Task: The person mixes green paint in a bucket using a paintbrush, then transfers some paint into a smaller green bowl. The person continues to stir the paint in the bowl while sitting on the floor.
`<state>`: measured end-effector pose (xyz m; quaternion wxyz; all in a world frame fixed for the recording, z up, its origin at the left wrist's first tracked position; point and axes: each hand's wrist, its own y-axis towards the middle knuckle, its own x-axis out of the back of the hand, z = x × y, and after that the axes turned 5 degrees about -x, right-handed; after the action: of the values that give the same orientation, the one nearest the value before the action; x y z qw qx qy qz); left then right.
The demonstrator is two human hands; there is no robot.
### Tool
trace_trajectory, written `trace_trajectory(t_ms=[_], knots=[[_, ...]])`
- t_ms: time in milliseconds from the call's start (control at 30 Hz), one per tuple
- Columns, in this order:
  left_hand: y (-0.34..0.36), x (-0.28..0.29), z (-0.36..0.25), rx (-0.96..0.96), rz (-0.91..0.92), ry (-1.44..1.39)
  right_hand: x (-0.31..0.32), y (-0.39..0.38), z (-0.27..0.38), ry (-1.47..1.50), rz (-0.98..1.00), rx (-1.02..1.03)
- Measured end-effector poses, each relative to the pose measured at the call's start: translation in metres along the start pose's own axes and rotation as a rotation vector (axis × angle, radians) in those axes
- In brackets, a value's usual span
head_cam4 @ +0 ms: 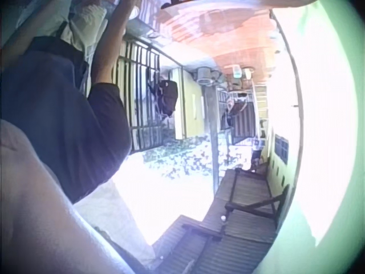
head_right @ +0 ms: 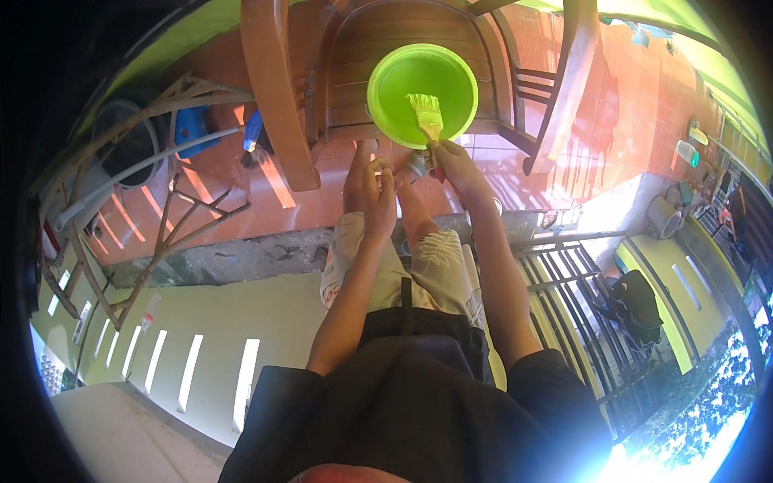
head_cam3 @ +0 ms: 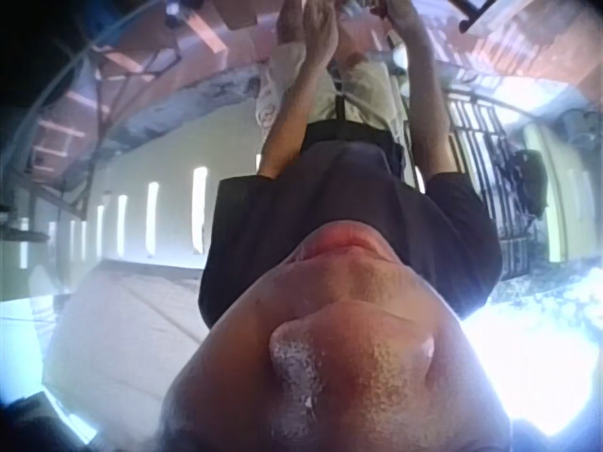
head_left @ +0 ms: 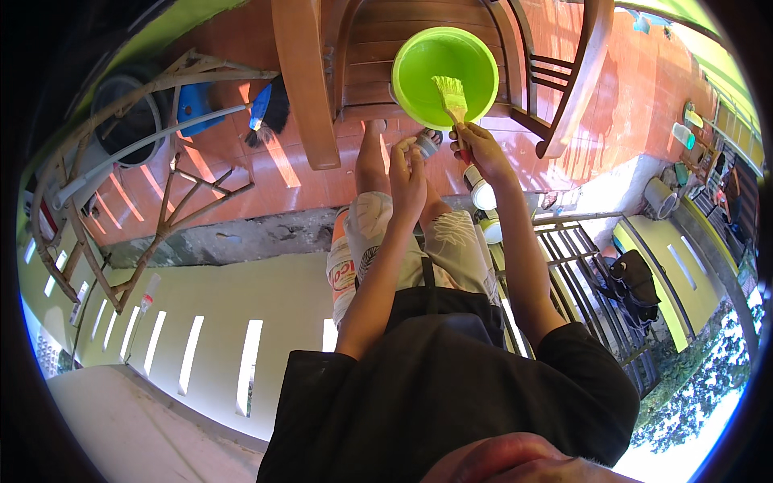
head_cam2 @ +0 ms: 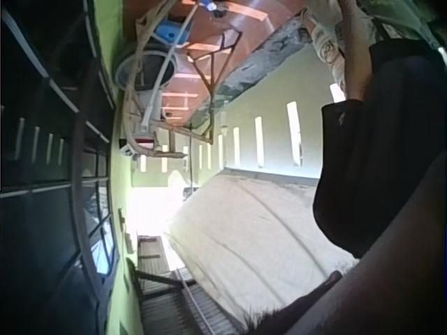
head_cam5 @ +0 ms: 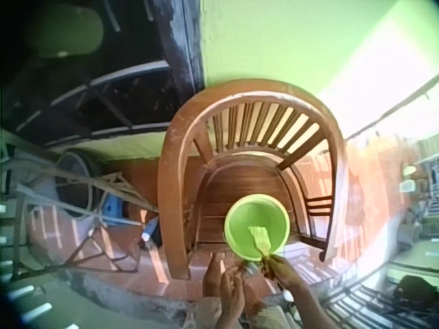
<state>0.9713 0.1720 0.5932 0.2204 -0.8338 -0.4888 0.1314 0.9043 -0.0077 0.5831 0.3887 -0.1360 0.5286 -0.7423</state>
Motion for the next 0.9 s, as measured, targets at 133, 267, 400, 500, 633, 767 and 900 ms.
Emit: trace_trajectory(t_ms=[133,267,400,500,633,767,900], knots=[[0.014,-0.019,0.032,0.295,-0.106,-0.225,0.012,-0.010,0.004,-0.509,-0.320,0.212],[0.049,-0.006,0.032,0.348,-0.003,-0.235,0.038,-0.020,0.028,-0.895,-0.498,0.353],[0.065,-0.003,0.003,0.363,0.080,-0.227,0.050,-0.019,0.051,-1.110,-0.559,0.509],[0.068,-0.004,-0.010,0.374,0.103,-0.234,0.058,-0.021,0.073,-1.196,-0.512,0.392],[0.070,0.004,0.001,0.385,0.090,-0.397,0.058,-0.016,0.093,-1.252,-0.408,0.407],[0.082,0.006,0.022,0.239,0.004,-0.411,0.044,-0.004,0.089,-1.370,-0.356,0.770],[0.085,0.007,0.034,0.170,0.037,-0.418,0.037,0.009,0.083,-1.464,-0.412,0.723]])
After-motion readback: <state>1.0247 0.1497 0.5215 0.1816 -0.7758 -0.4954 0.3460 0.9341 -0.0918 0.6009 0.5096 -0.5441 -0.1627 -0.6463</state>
